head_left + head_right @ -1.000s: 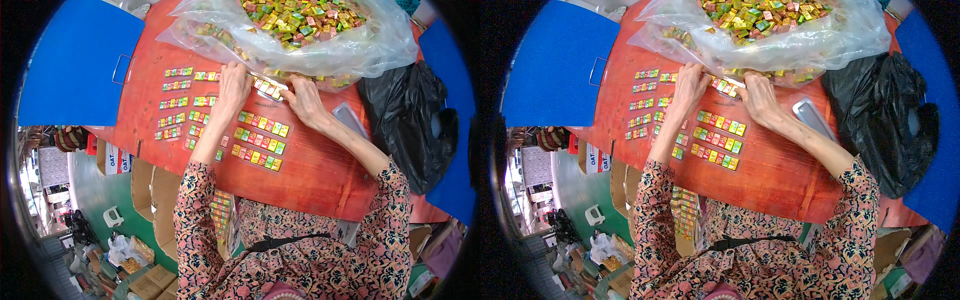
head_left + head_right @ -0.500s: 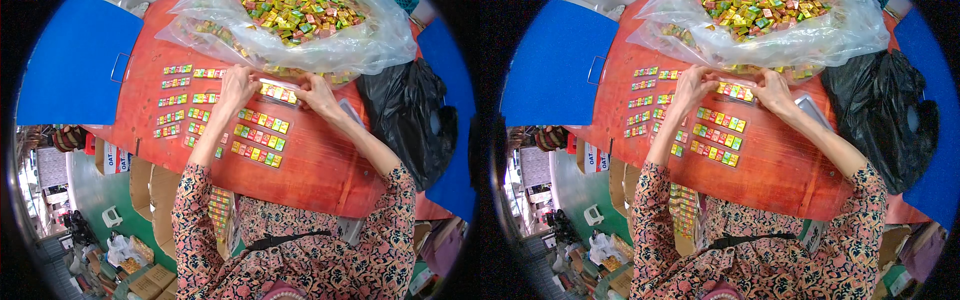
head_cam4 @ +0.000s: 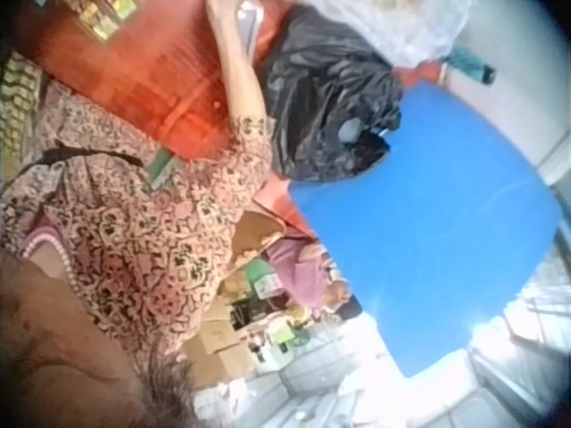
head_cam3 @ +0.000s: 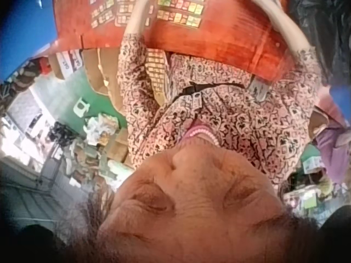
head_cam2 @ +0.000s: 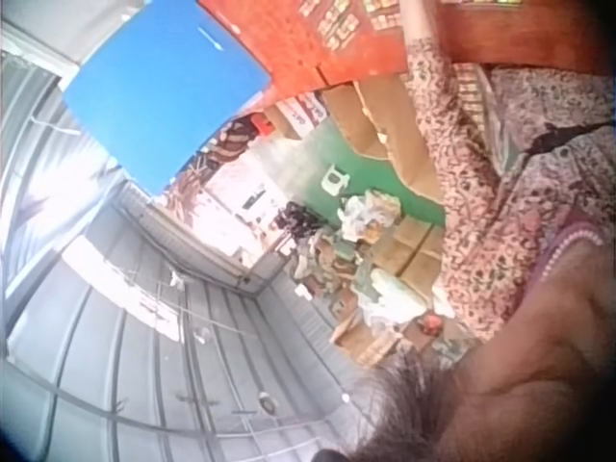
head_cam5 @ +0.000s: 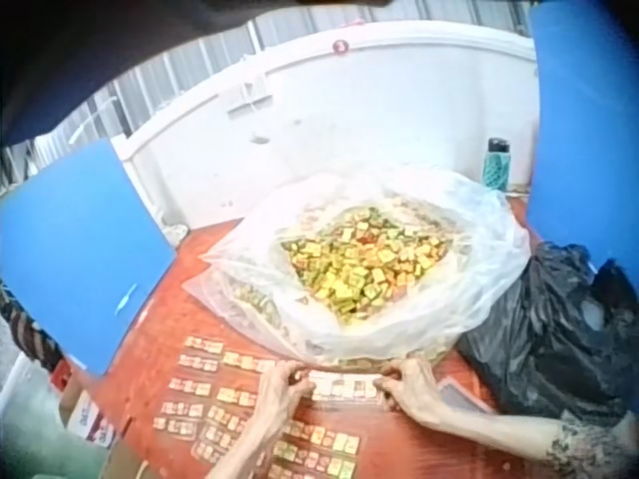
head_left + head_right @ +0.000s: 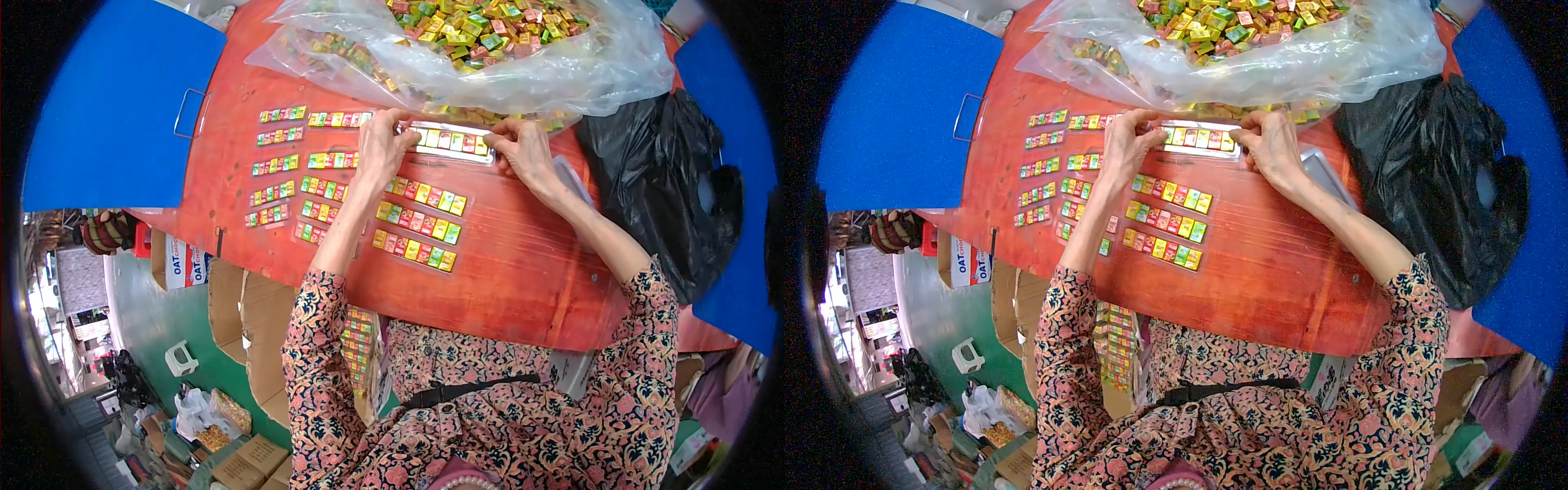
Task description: Packing individual small snacks into plastic containers and then organizing them into a cardboard box.
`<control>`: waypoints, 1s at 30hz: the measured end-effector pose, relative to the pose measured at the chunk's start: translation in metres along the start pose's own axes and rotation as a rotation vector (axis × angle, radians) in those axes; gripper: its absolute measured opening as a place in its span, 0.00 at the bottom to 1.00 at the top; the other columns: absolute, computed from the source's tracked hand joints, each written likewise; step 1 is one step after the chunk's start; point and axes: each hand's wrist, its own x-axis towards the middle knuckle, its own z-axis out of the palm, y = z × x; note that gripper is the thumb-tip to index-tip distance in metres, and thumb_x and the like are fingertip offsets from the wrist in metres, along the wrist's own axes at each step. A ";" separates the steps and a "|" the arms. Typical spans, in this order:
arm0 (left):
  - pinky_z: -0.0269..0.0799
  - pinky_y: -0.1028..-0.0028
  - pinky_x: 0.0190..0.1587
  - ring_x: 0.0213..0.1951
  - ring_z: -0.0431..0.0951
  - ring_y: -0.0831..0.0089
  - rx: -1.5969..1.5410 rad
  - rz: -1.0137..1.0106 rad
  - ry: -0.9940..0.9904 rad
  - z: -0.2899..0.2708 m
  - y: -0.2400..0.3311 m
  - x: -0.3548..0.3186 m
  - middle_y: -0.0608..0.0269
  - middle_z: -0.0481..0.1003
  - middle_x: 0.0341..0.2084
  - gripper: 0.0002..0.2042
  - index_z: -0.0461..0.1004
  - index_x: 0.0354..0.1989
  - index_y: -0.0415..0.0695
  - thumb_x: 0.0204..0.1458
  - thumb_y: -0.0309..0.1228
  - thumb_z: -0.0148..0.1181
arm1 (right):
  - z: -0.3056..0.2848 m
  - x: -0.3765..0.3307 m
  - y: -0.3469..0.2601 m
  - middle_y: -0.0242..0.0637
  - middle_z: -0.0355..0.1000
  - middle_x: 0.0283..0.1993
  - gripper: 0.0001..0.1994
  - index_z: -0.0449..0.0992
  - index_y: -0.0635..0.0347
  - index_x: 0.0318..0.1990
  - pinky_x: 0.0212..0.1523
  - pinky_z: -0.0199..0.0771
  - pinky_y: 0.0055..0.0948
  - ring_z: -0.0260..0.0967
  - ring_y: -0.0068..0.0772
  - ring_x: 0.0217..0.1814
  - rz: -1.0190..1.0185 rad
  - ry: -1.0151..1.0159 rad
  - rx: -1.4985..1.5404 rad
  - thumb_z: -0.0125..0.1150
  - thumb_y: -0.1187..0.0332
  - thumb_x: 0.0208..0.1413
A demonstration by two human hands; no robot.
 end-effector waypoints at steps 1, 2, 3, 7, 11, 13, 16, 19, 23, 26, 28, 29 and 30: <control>0.67 0.63 0.40 0.35 0.73 0.55 0.000 -0.002 -0.003 0.001 -0.001 0.000 0.50 0.73 0.29 0.15 0.74 0.37 0.37 0.37 0.27 0.61 | 0.000 0.001 0.000 0.38 0.71 0.22 0.12 0.73 0.72 0.37 0.18 0.70 0.19 0.69 0.21 0.18 -0.015 0.002 -0.028 0.56 0.69 0.49; 0.67 0.64 0.41 0.35 0.73 0.55 0.053 0.044 0.026 0.001 -0.002 -0.001 0.49 0.73 0.30 0.15 0.74 0.37 0.37 0.37 0.27 0.61 | 0.000 0.001 0.001 0.38 0.71 0.22 0.13 0.73 0.71 0.37 0.17 0.70 0.20 0.69 0.21 0.18 -0.030 0.003 -0.056 0.56 0.69 0.49; 0.67 0.64 0.41 0.36 0.73 0.55 0.107 0.090 0.055 0.002 -0.003 -0.002 0.49 0.73 0.30 0.15 0.74 0.37 0.36 0.37 0.27 0.61 | 0.001 0.003 0.003 0.38 0.71 0.22 0.13 0.73 0.71 0.37 0.17 0.70 0.20 0.69 0.21 0.18 -0.028 0.001 -0.056 0.56 0.69 0.49; 0.70 0.74 0.32 0.28 0.74 0.72 0.307 0.259 0.111 0.003 -0.006 -0.005 0.56 0.74 0.24 0.17 0.74 0.38 0.33 0.38 0.26 0.62 | 0.006 0.005 0.009 0.37 0.71 0.23 0.12 0.73 0.72 0.37 0.17 0.70 0.19 0.69 0.21 0.18 -0.073 -0.001 -0.051 0.57 0.69 0.49; 0.70 0.67 0.39 0.35 0.76 0.59 0.144 0.061 0.038 0.000 0.006 -0.006 0.48 0.75 0.31 0.16 0.75 0.37 0.35 0.36 0.26 0.61 | 0.003 0.008 0.014 0.36 0.72 0.24 0.12 0.72 0.72 0.38 0.18 0.70 0.18 0.68 0.20 0.19 -0.002 -0.003 0.048 0.57 0.71 0.49; 0.72 0.70 0.36 0.30 0.78 0.64 0.036 0.036 0.055 -0.004 0.007 -0.003 0.50 0.76 0.28 0.17 0.76 0.37 0.35 0.34 0.25 0.61 | 0.003 0.009 0.014 0.35 0.71 0.24 0.12 0.72 0.72 0.38 0.18 0.70 0.18 0.68 0.19 0.19 0.004 -0.015 0.074 0.58 0.71 0.50; 0.72 0.70 0.37 0.32 0.77 0.65 -0.068 -0.029 0.026 -0.017 0.010 -0.006 0.50 0.76 0.29 0.17 0.76 0.37 0.35 0.34 0.24 0.61 | 0.007 0.000 0.007 0.35 0.71 0.24 0.11 0.72 0.71 0.38 0.18 0.70 0.17 0.68 0.19 0.20 0.015 -0.061 0.155 0.58 0.71 0.51; 0.73 0.70 0.37 0.33 0.77 0.66 0.007 -0.002 0.025 -0.029 0.015 -0.031 0.50 0.75 0.30 0.18 0.75 0.39 0.34 0.35 0.25 0.61 | 0.016 -0.022 0.007 0.35 0.71 0.25 0.10 0.71 0.70 0.38 0.18 0.71 0.17 0.68 0.19 0.20 0.053 -0.140 0.209 0.58 0.71 0.51; 0.72 0.69 0.37 0.33 0.76 0.65 -0.001 -0.046 -0.021 -0.027 -0.001 -0.058 0.50 0.74 0.30 0.17 0.73 0.39 0.32 0.37 0.25 0.60 | 0.030 -0.046 0.009 0.38 0.71 0.25 0.12 0.70 0.71 0.37 0.19 0.72 0.20 0.71 0.23 0.22 0.130 -0.263 0.146 0.58 0.69 0.50; 0.69 0.67 0.40 0.33 0.75 0.59 0.035 -0.013 0.014 -0.028 0.000 -0.067 0.47 0.72 0.31 0.15 0.72 0.38 0.31 0.40 0.24 0.59 | 0.031 -0.049 0.003 0.40 0.72 0.26 0.13 0.70 0.71 0.37 0.20 0.73 0.21 0.71 0.24 0.23 0.094 -0.256 0.066 0.58 0.68 0.51; 0.68 0.64 0.40 0.34 0.74 0.54 0.265 0.107 0.080 -0.029 0.003 -0.069 0.44 0.71 0.30 0.14 0.71 0.38 0.31 0.42 0.25 0.57 | 0.030 -0.049 0.002 0.40 0.72 0.26 0.14 0.70 0.71 0.38 0.20 0.73 0.22 0.72 0.24 0.23 0.062 -0.246 -0.007 0.57 0.67 0.51; 0.68 0.64 0.40 0.34 0.74 0.54 0.265 0.106 0.080 -0.030 0.003 -0.070 0.44 0.71 0.30 0.14 0.71 0.38 0.31 0.42 0.25 0.57 | 0.031 -0.049 0.003 0.40 0.72 0.26 0.14 0.70 0.71 0.38 0.20 0.73 0.22 0.72 0.24 0.23 0.046 -0.247 -0.040 0.57 0.67 0.51; 0.69 0.65 0.37 0.33 0.75 0.56 0.283 0.082 0.033 -0.032 0.003 -0.070 0.47 0.73 0.29 0.15 0.71 0.39 0.31 0.44 0.28 0.58 | 0.031 -0.049 0.005 0.40 0.72 0.26 0.14 0.71 0.71 0.38 0.21 0.72 0.22 0.72 0.24 0.23 0.029 -0.248 -0.072 0.57 0.66 0.51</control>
